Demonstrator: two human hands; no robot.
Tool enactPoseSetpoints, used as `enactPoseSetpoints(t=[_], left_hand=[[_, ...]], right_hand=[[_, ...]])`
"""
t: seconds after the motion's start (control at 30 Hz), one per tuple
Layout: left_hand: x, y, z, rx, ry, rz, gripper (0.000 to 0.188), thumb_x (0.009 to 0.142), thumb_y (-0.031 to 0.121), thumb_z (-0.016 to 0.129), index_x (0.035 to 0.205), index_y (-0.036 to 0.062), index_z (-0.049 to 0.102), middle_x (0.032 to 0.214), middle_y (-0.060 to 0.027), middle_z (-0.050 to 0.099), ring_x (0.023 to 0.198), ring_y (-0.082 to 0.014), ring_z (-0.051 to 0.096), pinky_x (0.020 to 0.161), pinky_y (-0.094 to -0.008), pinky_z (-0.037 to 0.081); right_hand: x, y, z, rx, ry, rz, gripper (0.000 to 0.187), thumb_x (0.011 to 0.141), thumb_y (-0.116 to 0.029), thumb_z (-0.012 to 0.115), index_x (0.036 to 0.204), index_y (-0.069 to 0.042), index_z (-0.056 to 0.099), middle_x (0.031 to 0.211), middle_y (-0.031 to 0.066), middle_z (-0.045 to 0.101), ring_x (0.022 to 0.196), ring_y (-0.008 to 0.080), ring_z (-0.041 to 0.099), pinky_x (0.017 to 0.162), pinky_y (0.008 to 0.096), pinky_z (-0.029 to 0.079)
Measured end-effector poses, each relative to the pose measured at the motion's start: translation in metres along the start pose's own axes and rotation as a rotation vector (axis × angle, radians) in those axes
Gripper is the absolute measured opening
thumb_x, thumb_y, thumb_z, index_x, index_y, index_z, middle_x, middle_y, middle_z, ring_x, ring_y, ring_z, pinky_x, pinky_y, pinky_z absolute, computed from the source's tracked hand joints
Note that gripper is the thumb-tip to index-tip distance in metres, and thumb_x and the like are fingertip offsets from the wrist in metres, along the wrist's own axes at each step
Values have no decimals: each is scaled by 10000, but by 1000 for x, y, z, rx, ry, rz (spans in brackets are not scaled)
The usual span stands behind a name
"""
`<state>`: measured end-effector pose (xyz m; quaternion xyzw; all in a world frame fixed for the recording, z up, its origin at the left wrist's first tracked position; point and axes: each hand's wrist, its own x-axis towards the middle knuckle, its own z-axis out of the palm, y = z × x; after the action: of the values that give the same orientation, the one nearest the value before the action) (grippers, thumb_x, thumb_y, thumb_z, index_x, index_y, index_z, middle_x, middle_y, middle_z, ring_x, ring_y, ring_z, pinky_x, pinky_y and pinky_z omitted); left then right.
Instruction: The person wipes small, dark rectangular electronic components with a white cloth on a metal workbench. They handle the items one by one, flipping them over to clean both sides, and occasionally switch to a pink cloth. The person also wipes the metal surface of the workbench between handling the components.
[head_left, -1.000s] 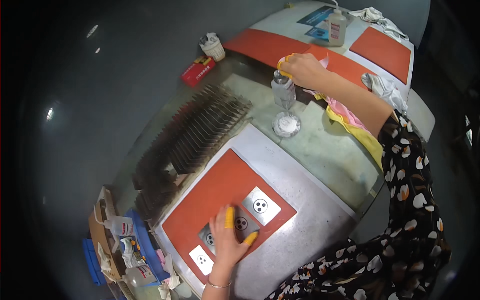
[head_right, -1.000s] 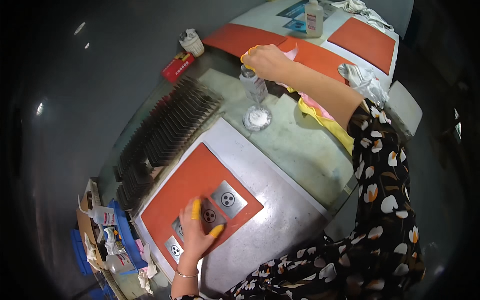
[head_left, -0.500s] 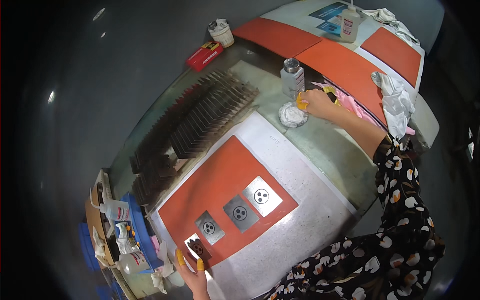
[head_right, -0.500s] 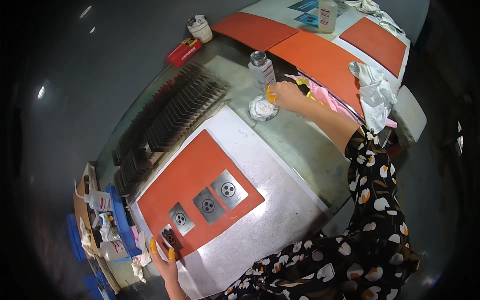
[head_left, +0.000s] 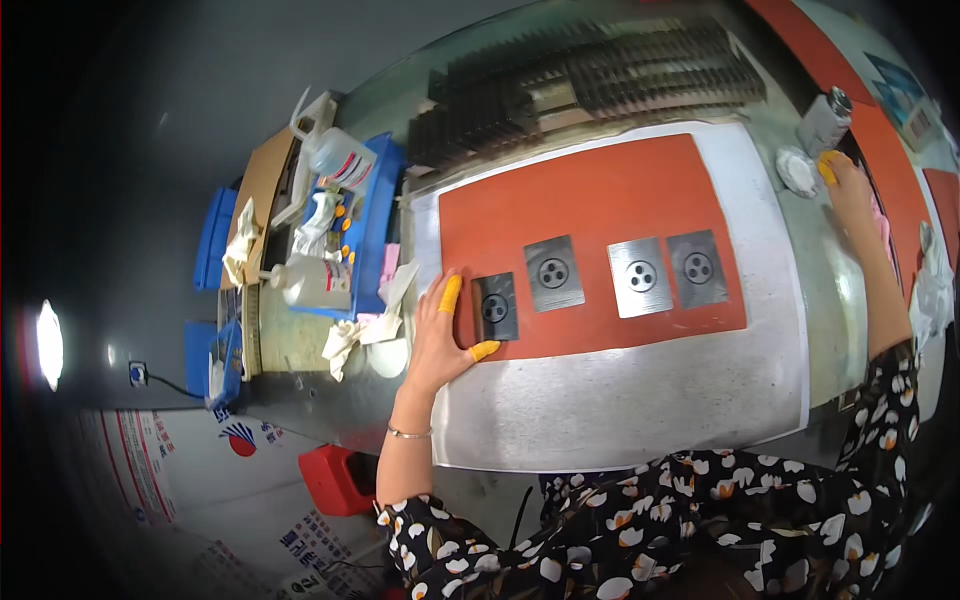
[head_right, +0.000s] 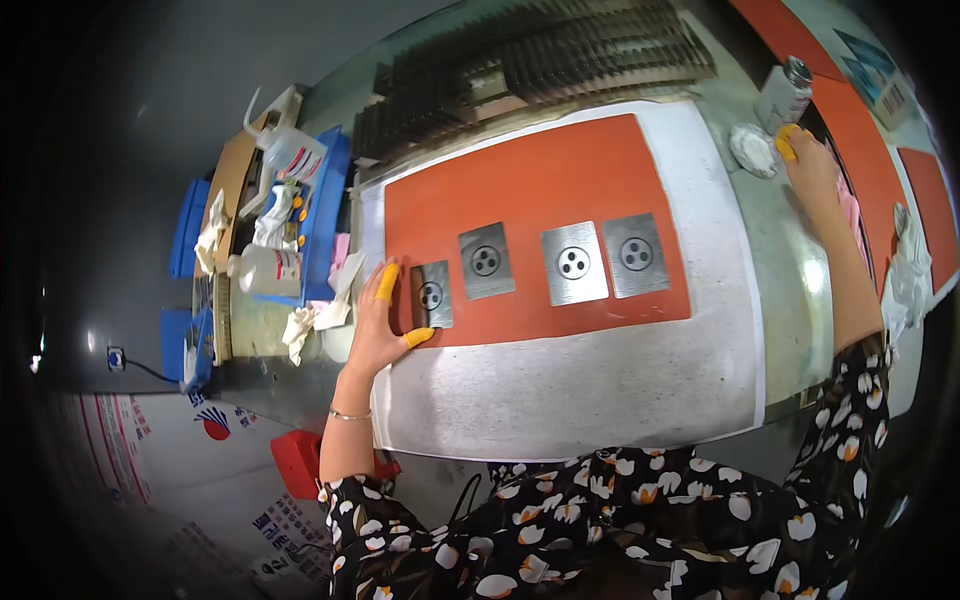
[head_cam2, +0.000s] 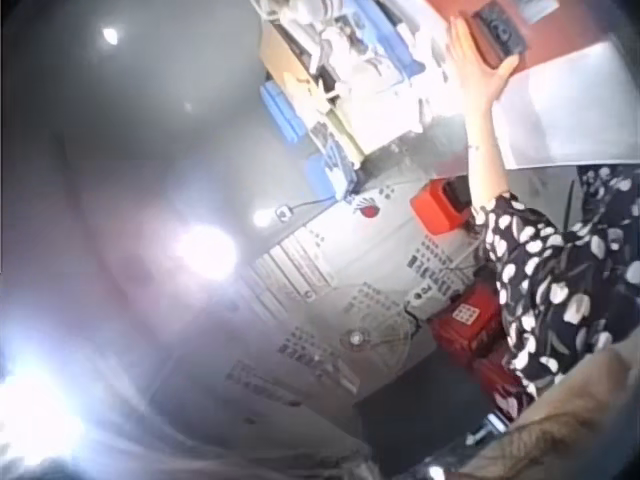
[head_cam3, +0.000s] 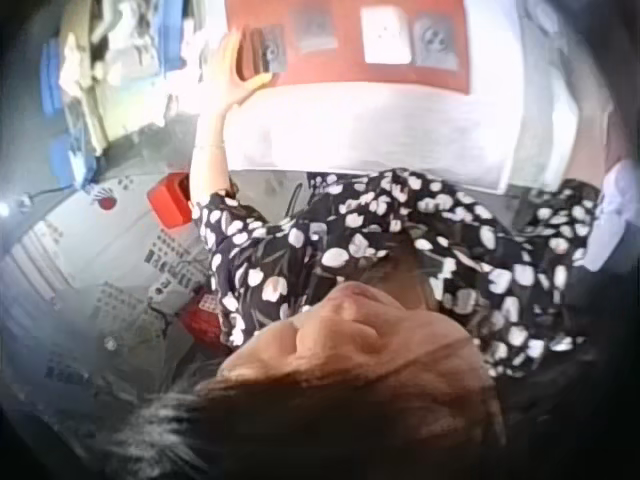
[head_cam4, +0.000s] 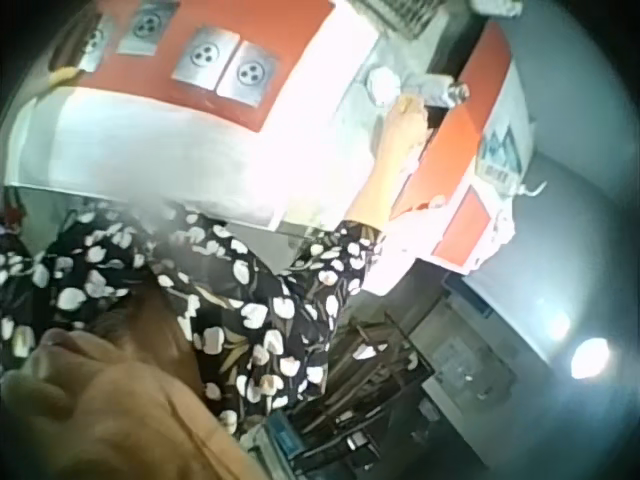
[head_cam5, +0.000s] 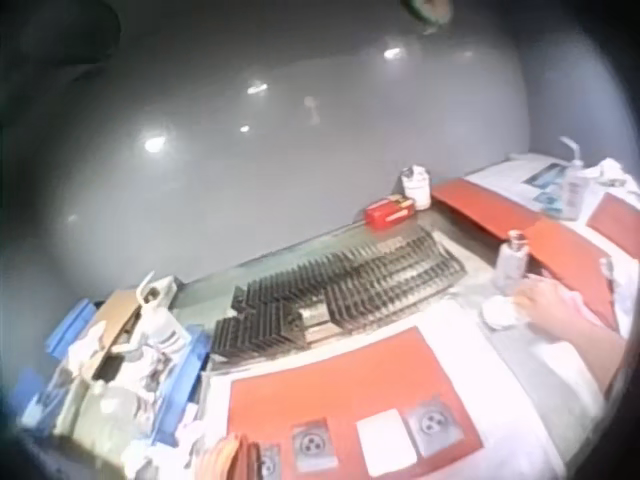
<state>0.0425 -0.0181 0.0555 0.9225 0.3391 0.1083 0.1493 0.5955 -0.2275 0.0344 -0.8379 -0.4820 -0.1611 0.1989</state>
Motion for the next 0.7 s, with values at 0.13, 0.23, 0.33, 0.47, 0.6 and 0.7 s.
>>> enactPoseSetpoints(t=[0.13, 0.23, 0.33, 0.47, 0.6, 0.7], left_hand=[[-5, -11, -10, 9, -58, 69, 886, 543, 308, 797, 1285, 37, 394, 1330, -140, 386, 1265, -317, 302, 1041, -443, 230], [-11, -18, -9, 17, -57, 103, 829, 544, 300, 795, 1256, 64, 442, 1267, -135, 443, 1223, -305, 355, 1040, -457, 229], [-9, -23, -8, 0, -46, 157, 807, 544, 288, 797, 1235, 53, 453, 1203, -135, 474, 1173, -305, 394, 1035, -484, 223], [-9, -30, -6, -40, -18, 208, 740, 607, 259, 760, 1237, 36, 442, 1226, -124, 452, 1191, -323, 368, 1032, -488, 227], [-21, -56, 4, 4, 19, 183, 502, 795, 150, 580, 1256, 31, 423, 1346, -94, 363, 1249, -322, 311, 1033, -491, 219], [-28, -64, 14, 25, 49, 164, 504, 807, 165, 567, 1265, 29, 409, 1379, -79, 330, 1259, -319, 301, 1032, -498, 213]], right_hand=[[-25, -85, -37, 461, -245, 70, 149, 777, -106, 596, 888, -9, 576, 788, 113, 607, 740, 233, 593, 647, 349, 448], [-56, -190, -58, 762, -539, -61, 198, 770, -111, 637, 939, -18, 590, 769, 27, 598, 755, 111, 566, 663, 278, 455], [-76, -282, -53, 928, -819, -76, 266, 769, -199, 674, 942, -18, 585, 839, 93, 624, 708, 194, 605, 655, 324, 477], [-92, -358, -12, 826, -711, -377, 235, 798, -183, 623, 949, -10, 575, 864, 173, 619, 745, 329, 613, 644, 378, 483], [-98, -384, 31, 655, -579, -537, 201, 805, -184, 594, 858, 8, 570, 710, 185, 587, 658, 341, 593, 561, 414, 467], [-101, -391, 35, 578, -557, -573, 194, 810, -179, 582, 776, 10, 557, 639, 172, 557, 598, 339, 573, 520, 423, 452]])
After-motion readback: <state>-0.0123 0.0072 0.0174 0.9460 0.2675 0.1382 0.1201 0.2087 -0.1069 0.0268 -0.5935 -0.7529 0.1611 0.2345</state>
